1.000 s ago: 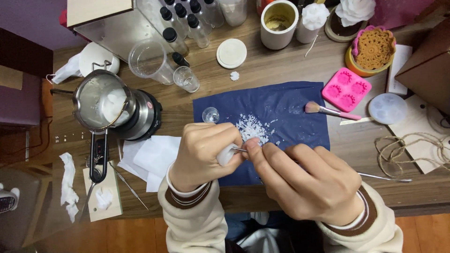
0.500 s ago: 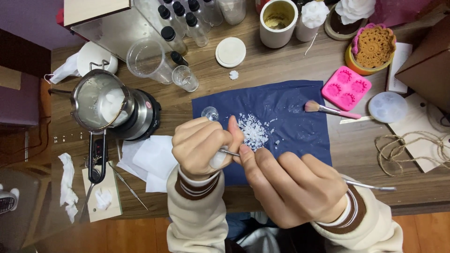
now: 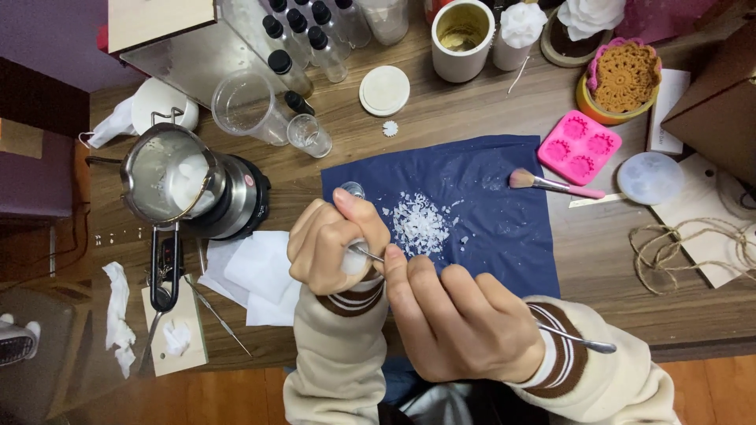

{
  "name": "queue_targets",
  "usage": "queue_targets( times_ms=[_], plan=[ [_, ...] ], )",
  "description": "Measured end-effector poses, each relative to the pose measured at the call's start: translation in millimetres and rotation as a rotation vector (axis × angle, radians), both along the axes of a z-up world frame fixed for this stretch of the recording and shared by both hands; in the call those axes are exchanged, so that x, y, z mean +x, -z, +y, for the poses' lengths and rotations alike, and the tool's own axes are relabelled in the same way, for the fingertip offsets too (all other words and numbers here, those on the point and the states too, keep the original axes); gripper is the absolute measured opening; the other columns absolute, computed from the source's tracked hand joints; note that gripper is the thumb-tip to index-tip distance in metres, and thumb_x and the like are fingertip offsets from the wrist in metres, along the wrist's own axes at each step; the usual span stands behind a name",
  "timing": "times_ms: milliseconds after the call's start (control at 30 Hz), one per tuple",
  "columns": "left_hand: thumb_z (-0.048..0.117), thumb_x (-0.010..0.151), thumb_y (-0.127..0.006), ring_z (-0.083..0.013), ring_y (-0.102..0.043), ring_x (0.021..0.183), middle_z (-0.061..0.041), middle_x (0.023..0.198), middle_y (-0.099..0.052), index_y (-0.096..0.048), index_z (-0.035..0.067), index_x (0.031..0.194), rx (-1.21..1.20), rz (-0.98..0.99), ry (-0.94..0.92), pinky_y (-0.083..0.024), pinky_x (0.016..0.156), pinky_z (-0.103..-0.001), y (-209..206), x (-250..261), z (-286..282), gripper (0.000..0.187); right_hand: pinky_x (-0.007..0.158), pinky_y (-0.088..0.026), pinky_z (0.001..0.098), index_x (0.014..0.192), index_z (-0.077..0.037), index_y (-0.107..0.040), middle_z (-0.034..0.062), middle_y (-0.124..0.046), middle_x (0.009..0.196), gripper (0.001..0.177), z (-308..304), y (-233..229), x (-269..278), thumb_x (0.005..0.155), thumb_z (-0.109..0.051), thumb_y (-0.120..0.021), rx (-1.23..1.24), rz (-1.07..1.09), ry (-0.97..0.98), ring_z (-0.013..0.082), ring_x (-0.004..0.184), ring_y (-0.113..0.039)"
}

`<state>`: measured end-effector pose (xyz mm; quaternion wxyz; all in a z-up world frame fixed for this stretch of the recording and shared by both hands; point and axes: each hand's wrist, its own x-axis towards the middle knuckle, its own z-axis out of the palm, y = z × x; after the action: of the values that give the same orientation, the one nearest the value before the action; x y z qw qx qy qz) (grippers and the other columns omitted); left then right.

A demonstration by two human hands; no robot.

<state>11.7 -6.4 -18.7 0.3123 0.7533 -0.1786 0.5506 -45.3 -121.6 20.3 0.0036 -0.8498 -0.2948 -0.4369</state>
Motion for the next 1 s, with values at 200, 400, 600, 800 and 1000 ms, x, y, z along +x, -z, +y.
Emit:
queue_targets(
  times_ms=[200,400,600,800,1000],
  plan=[
    [-0.023,0.079,-0.046,-0.0172,-0.026,0.037,-0.005,0.048,-0.031,-0.033,0.004,0.063,-0.027,-0.005,0.061,-0.027,0.039,-0.03,1,-1,3,0.034,0.05,-0.025,0.0197,0.083,-0.013,-0.07,-0.0028,-0.057,0.071,0.022,7,3,-1,0.091,-0.013,-0.049,0.023,-0.036,0.002,0.0082,0.055,-0.04],
    [-0.022,0.081,-0.043,-0.0183,-0.028,0.037,-0.006,0.049,-0.032,-0.029,0.006,0.07,-0.064,-0.008,0.011,-0.029,0.04,-0.031,-2,-5,3,0.033,0.046,-0.022,0.022,0.091,-0.008,-0.067,-0.0009,-0.057,0.074,0.017,6,8,0,0.092,-0.013,-0.052,0.094,0.069,-0.095,0.0095,0.054,-0.038],
    [-0.015,0.082,-0.049,-0.0173,-0.029,0.036,-0.008,0.046,-0.033,-0.03,0.006,0.063,-0.255,-0.029,0.114,-0.027,0.038,-0.03,9,4,6,0.034,0.041,-0.029,0.0253,0.078,-0.015,-0.065,-0.0051,-0.049,0.06,0.02,5,3,8,0.093,-0.022,-0.053,0.384,0.28,-0.186,0.0134,0.045,-0.041],
    [-0.003,0.076,-0.061,-0.0142,-0.035,0.036,-0.006,0.045,-0.04,-0.035,0.007,0.055,-0.445,0.111,0.228,-0.028,0.039,-0.025,9,9,6,0.035,0.042,-0.035,0.0239,0.075,-0.008,-0.07,0.0031,-0.066,0.064,0.015,-28,-16,21,0.086,-0.017,-0.068,0.409,0.243,-0.238,0.0124,0.047,-0.053],
    [0.028,0.083,-0.058,-0.0068,-0.047,0.044,-0.008,0.065,-0.061,-0.061,0.004,0.073,-0.404,0.623,0.655,-0.031,0.044,-0.017,-10,-3,36,0.026,0.056,-0.051,0.0326,0.08,-0.004,-0.071,0.0058,-0.062,0.066,0.016,-45,-12,32,0.09,-0.016,-0.068,0.37,0.227,-0.207,0.0215,0.054,-0.056]
  ],
)
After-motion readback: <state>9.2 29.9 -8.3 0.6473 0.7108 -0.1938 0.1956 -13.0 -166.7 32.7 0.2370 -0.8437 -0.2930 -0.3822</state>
